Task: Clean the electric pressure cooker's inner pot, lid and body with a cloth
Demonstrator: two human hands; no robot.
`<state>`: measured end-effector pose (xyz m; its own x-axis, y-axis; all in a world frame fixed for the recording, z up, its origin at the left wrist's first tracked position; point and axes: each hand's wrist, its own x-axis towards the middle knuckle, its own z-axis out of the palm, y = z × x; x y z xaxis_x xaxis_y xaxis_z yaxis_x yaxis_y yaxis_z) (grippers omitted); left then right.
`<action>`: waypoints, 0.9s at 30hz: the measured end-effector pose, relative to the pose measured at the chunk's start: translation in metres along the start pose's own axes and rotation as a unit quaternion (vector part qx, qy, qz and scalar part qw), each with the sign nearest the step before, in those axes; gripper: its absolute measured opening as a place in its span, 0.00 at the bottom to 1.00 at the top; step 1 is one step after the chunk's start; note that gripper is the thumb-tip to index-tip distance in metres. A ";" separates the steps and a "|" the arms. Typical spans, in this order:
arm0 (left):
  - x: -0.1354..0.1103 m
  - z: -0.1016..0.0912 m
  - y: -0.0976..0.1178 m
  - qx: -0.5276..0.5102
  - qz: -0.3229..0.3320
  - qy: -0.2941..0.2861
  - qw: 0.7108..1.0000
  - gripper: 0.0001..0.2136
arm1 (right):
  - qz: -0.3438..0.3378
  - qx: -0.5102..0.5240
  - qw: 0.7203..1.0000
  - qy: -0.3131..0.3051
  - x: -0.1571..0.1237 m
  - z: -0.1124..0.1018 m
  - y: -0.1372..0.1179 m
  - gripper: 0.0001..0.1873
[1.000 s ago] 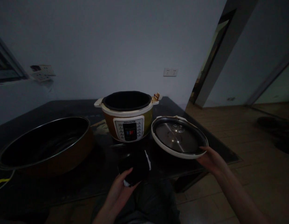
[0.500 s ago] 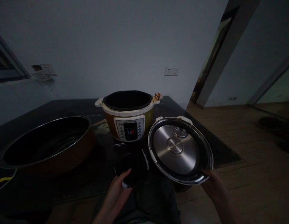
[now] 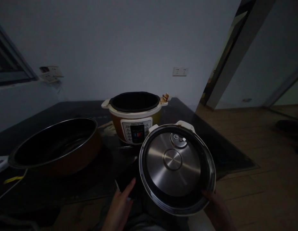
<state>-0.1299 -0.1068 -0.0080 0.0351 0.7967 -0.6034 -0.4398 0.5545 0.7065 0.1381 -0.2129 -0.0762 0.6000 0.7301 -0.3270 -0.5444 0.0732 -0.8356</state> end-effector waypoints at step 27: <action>0.002 -0.004 -0.023 0.021 0.103 0.071 0.992 0.19 | -0.116 -0.008 0.988 0.106 -0.004 0.030 0.014 0.17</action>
<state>-0.1229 -0.1185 -0.0272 -0.1808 0.8539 -0.4881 -0.3874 0.3943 0.8334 0.1105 -0.1940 -0.0732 0.8179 0.5360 -0.2091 -0.3693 0.2105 -0.9051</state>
